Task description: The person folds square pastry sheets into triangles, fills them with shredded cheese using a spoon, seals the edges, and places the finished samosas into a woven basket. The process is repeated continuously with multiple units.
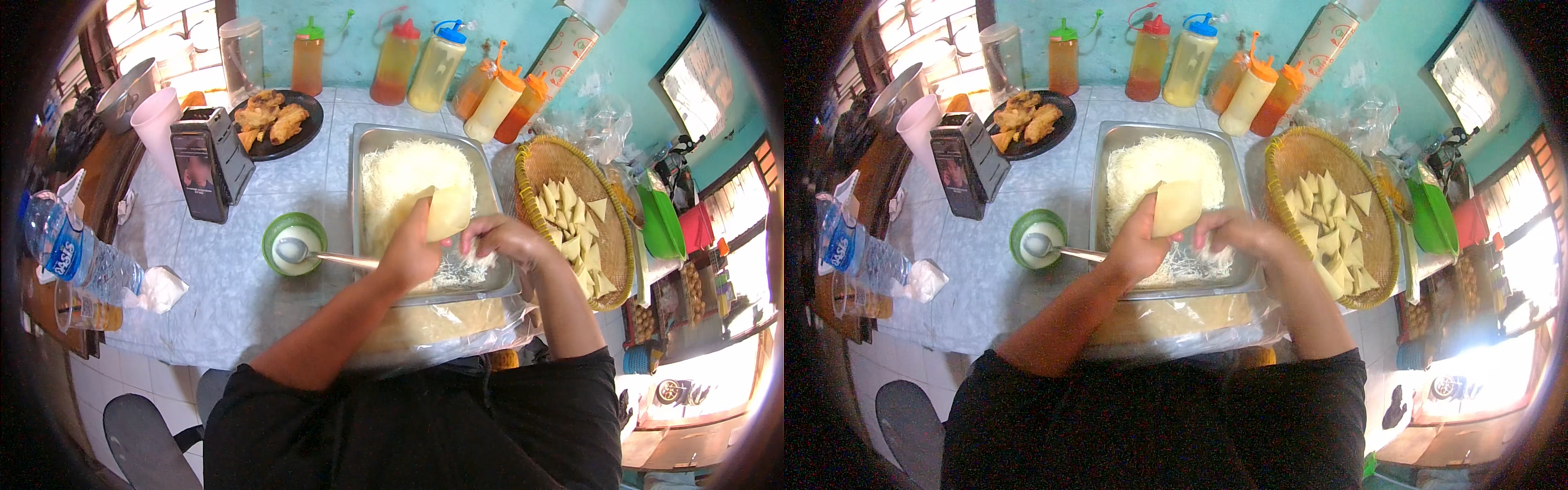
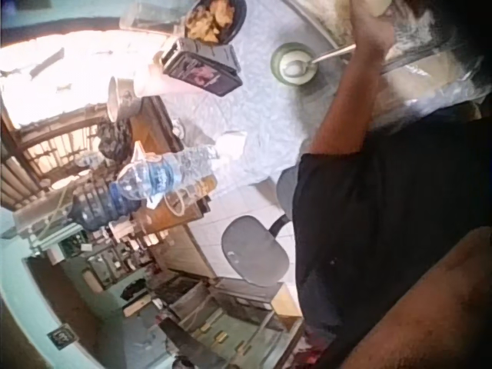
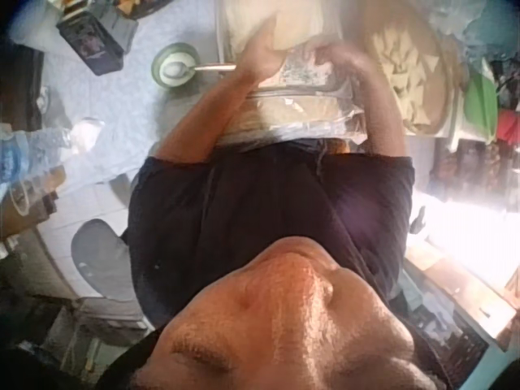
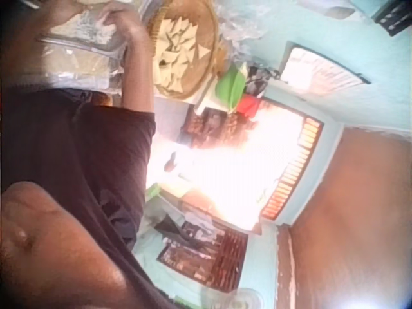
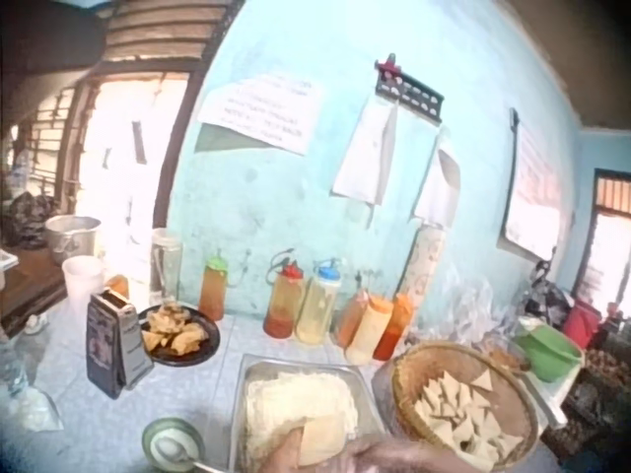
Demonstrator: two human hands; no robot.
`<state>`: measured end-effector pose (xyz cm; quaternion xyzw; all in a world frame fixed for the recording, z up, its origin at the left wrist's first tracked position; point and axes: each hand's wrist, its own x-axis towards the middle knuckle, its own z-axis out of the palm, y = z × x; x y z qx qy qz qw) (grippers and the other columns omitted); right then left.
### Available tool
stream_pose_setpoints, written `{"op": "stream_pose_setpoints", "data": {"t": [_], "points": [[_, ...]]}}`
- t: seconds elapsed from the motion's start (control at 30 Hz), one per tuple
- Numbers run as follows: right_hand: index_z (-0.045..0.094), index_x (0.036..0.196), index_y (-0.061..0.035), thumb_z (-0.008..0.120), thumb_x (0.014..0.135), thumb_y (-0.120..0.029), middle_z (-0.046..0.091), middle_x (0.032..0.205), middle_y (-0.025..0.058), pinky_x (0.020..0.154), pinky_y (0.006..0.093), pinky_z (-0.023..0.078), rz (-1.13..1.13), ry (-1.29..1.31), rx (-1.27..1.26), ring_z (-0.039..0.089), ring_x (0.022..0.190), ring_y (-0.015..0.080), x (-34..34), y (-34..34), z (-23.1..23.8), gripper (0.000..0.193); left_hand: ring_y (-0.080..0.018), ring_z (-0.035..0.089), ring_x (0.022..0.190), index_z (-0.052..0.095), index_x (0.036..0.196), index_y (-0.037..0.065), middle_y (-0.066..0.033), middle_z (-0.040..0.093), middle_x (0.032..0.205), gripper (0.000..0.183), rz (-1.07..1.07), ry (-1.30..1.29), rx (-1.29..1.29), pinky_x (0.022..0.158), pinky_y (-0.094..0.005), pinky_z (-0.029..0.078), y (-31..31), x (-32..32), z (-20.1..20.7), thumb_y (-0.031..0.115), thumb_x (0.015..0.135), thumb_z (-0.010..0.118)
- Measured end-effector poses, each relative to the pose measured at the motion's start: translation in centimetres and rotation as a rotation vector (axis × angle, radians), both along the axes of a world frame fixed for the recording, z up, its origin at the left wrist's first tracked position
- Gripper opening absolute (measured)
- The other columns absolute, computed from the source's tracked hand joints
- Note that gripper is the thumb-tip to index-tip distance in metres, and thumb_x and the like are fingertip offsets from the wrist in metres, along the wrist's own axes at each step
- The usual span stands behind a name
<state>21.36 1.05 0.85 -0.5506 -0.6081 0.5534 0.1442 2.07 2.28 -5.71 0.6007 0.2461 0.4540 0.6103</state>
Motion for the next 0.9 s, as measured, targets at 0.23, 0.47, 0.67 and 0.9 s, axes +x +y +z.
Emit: {"op": "stream_pose_setpoints", "data": {"t": [0.23,0.47,0.67,0.9], "points": [[0.063,0.085,-0.0015,0.051,0.064,0.005,0.060,0.084,0.0046,0.077,0.0245,0.041,-0.029,-0.182,0.318,0.055,0.086,0.0159,-2.6,0.5,7.2,0.025,-0.0142,0.052,0.092,0.039,0.128,0.001,-0.0075,0.054,0.108,0.058,-0.029,0.097,-0.035,0.083,-0.0268,0.042,-0.1,0.1,-0.7,-0.018,0.073,0.041],[0.061,0.091,-0.0006,0.049,0.067,0.011,0.057,0.093,0.0069,0.080,0.0273,0.042,0.019,-0.183,0.811,0.053,0.094,0.0152,-4.7,-0.5,5.9,0.029,-0.0143,0.051,0.089,0.036,0.128,0.001,-0.0067,0.051,0.108,0.061,-0.136,0.019,-0.184,0.080,-0.0267,0.042,-0.5,-0.6,1.6,-0.017,0.070,0.040],[0.053,0.085,-0.0032,0.053,0.074,0.003,0.056,0.080,0.0089,0.070,0.0289,0.044,-0.050,-0.112,0.617,0.054,0.077,0.0171,-5.7,-1.2,4.1,0.013,-0.0140,0.051,0.091,0.039,0.126,0.003,-0.0063,0.051,0.106,0.057,-0.104,-0.059,-0.049,0.081,-0.0280,0.043,-0.3,-0.1,0.3,-0.017,0.072,0.043],[0.050,0.089,-0.0040,0.052,0.072,0.007,0.054,0.091,0.0032,0.077,0.0243,0.042,-0.156,0.218,0.437,0.053,0.087,0.0131,-5.6,-1.1,3.0,0.020,-0.0159,0.051,0.102,0.041,0.122,0.002,-0.0070,0.052,0.111,0.053,-0.064,0.008,-0.017,0.082,-0.0280,0.043,0.1,0.7,-0.9,-0.015,0.073,0.054]]}}
